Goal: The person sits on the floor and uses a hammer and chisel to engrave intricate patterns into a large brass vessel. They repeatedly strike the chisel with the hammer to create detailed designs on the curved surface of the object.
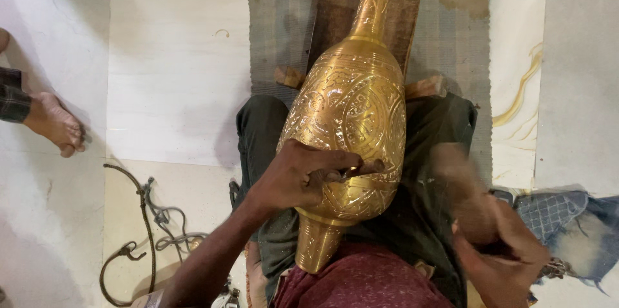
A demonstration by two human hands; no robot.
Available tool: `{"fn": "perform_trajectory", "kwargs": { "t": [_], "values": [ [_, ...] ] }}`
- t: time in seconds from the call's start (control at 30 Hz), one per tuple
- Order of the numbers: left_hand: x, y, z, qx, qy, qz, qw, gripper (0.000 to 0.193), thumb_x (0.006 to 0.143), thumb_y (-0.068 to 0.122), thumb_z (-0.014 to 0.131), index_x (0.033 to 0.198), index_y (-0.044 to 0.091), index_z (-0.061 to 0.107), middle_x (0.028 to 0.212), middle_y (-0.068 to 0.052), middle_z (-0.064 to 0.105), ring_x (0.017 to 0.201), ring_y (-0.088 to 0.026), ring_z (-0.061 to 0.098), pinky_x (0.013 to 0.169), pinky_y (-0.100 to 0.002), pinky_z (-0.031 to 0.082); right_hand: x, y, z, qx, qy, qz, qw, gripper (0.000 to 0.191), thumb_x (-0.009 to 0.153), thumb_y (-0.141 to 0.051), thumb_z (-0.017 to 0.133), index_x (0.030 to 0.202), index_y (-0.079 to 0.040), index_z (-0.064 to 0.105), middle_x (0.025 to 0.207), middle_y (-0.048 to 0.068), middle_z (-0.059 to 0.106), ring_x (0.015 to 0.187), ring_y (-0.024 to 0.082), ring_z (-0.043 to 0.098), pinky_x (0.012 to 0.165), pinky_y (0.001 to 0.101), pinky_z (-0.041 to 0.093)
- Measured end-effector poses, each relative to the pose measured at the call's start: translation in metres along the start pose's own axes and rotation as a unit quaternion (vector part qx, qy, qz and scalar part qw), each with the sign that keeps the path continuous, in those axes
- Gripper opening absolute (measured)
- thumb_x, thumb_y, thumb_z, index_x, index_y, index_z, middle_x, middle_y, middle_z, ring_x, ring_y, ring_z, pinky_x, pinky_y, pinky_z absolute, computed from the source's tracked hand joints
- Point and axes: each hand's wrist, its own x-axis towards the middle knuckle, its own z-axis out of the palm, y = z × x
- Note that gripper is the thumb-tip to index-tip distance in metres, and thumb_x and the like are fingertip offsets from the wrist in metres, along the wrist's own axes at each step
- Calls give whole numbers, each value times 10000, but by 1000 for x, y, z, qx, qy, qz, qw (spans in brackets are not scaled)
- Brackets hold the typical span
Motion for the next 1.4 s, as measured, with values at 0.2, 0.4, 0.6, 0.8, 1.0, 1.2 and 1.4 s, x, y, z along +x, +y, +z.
{"fn": "perform_trajectory", "kwargs": {
  "t": [0.2,0.4,0.6,0.8,1.0,1.2,1.4],
  "values": [
    [3,-9,3,17,-18,-35,999,677,649,-99,540,1289,46,708,1211,-151,772,995,-231,816,794,-312,661,-1,14,-6,-3,-19,-15,1000,638,711,90,747,1328,-57,681,1249,209,708,1066,234,723,815,299,592],
    [-1,-5,0,6,11,17,1000,673,609,-71,582,1269,18,685,1214,-166,754,1043,-252,788,875,-331,641,-2,18,-5,62,11,-35,997,663,715,77,743,1362,-30,650,1268,217,686,1117,238,707,919,299,588],
    [6,-5,0,78,-17,-15,997,672,593,-62,609,1246,44,725,1168,-134,779,924,-220,812,816,-312,680,1,11,-6,38,-12,14,999,663,635,108,725,1285,-11,673,1233,247,696,1053,280,713,777,320,564],
    [1,-2,1,25,14,-7,1000,653,626,-85,549,1246,32,716,1143,-146,782,963,-229,817,857,-322,700,2,9,-6,68,-23,7,997,668,694,93,748,1343,-43,661,1255,223,699,1140,264,710,909,332,586],
    [6,-3,-3,69,-7,21,997,653,603,-92,586,1227,39,727,1113,-142,789,922,-218,811,840,-319,679,2,15,-7,37,-31,-16,999,661,699,79,755,1339,-66,675,1237,189,710,1081,225,709,906,338,568],
    [4,-4,2,53,9,-8,999,636,635,-77,567,1232,69,731,1126,-125,794,931,-197,819,785,-276,689,3,18,-4,83,1,13,996,629,712,100,769,1305,-99,704,1142,162,725,1030,212,727,855,308,600],
    [7,-3,-3,58,-19,-3,998,650,618,-55,626,1246,75,733,1162,-126,785,854,-198,806,783,-302,678,5,17,-6,32,-28,-29,999,692,674,95,752,1337,-89,679,1201,189,714,1060,230,722,875,305,597]
  ]
}}
